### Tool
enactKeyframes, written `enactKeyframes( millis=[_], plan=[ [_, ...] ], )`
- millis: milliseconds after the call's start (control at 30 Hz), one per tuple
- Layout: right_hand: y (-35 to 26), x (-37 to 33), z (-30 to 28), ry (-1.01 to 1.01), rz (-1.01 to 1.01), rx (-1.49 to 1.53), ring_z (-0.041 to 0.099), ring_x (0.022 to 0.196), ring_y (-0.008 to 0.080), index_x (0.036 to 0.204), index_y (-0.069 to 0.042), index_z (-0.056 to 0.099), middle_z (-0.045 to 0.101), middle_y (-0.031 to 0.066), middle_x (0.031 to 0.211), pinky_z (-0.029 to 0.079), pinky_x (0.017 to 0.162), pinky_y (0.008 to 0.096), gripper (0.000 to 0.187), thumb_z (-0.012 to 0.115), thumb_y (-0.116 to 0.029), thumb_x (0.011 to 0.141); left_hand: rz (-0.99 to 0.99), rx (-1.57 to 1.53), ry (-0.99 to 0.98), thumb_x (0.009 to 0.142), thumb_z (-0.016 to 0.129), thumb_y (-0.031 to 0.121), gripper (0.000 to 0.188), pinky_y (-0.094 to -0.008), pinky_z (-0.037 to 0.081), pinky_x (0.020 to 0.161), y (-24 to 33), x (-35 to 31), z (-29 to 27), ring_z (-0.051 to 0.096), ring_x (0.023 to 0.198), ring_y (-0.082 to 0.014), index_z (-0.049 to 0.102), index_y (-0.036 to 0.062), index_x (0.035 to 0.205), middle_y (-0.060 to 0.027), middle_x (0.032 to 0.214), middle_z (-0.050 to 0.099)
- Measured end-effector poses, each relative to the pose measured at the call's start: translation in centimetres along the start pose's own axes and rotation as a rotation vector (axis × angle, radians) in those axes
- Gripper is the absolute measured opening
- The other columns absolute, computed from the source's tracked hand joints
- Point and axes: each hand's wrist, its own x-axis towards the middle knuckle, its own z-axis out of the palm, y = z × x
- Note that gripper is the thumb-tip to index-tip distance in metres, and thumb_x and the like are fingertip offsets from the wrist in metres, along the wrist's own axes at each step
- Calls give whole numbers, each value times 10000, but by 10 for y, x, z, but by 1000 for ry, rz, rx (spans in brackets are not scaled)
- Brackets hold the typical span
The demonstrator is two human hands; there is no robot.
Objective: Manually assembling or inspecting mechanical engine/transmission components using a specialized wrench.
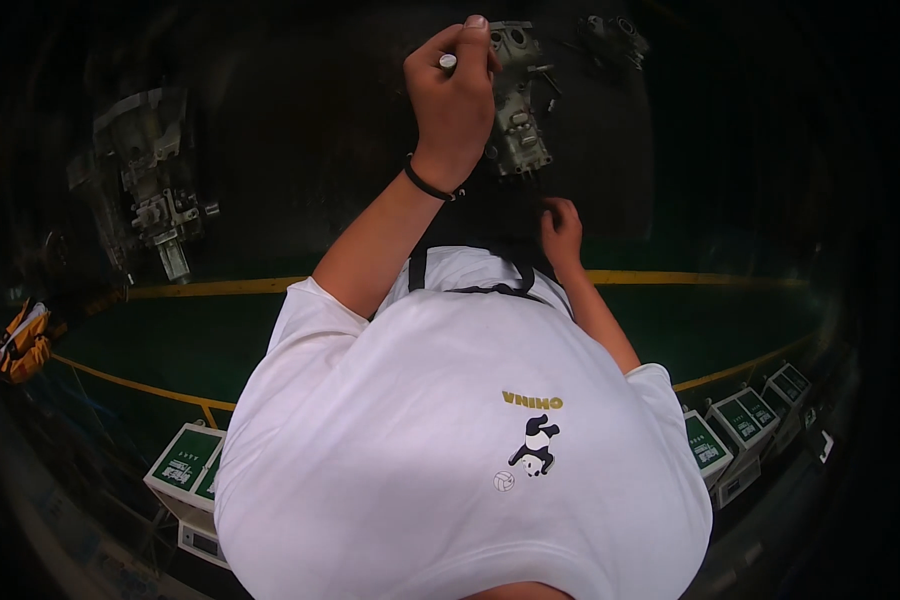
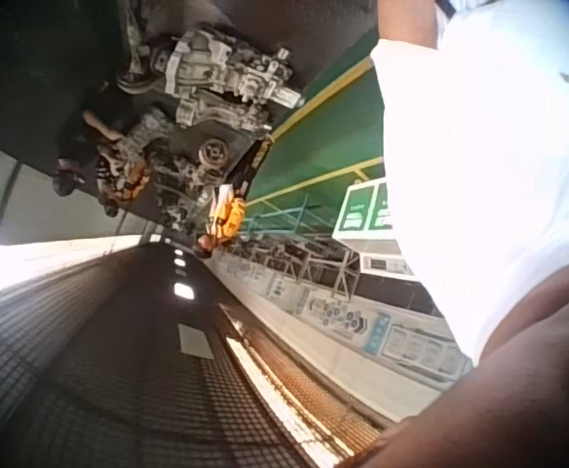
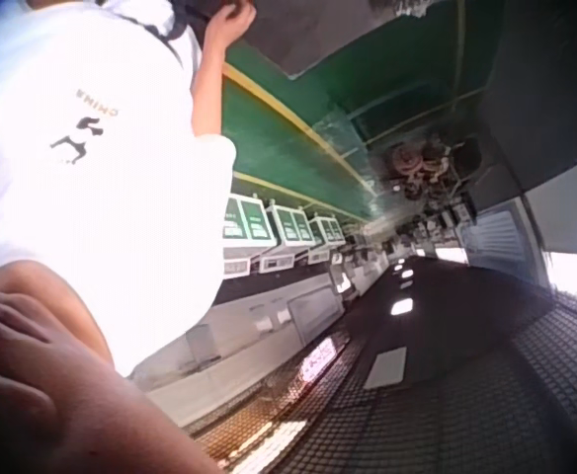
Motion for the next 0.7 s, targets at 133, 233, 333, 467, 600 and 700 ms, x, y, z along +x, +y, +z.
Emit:
enactKeyframes(
  millis=[133, 233, 333, 467, 600, 700],
  plan=[
    [5, -1, -6, 7, 121, 77, 647, 873, 309, 999, 10, 650, 630, 160, 1012, 516, 750, 356, 160, 571, -32, 867, 77, 7, 47, 1002, 533, 236, 406, -239, 249, 428, -25, -1, 10, 373, 434, -64, 507, 59, 638, 15, 543, 454],
    [13, -9, -5, 37, 147, 84, 646, 852, 295, 998, 10, 650, 629, 157, 1004, 512, 737, 352, 156, 574, -31, 868, 100, 75, 17, 1016, 513, 251, 431, -239, 255, 433, -43, -4, 13, 362, 433, -63, 482, 61, 631, 17, 534, 440],
    [14, -14, -6, 43, 173, 90, 624, 804, 217, 1008, 2, 656, 629, 115, 960, 492, 714, 301, 157, 582, -46, 878, 119, 107, -28, 1023, 503, 259, 442, -238, 249, 440, -46, -2, 12, 351, 447, -56, 469, 61, 629, 24, 529, 426],
    [26, -23, -3, 59, 165, 79, 626, 796, 212, 1009, -5, 663, 632, 114, 954, 494, 711, 304, 159, 581, -50, 880, 191, 204, -66, 1024, 503, 258, 449, -240, 231, 449, -34, -13, 23, 345, 465, -47, 464, 54, 627, 31, 526, 422],
    [29, -21, -4, 24, 226, 111, 643, 810, 253, 983, 5, 667, 639, 134, 969, 505, 714, 332, 150, 581, -43, 871, 314, 268, -115, 1023, 508, 250, 444, -237, 224, 455, -34, -10, 16, 340, 470, -43, 462, 48, 630, 37, 531, 421],
    [34, -19, -4, 19, 257, 135, 642, 798, 244, 978, 8, 671, 640, 135, 960, 503, 710, 329, 149, 580, -45, 872, 250, 194, -95, 1021, 514, 243, 439, -234, 225, 458, -24, -6, 17, 339, 472, -42, 460, 50, 631, 38, 535, 418]
  ],
)
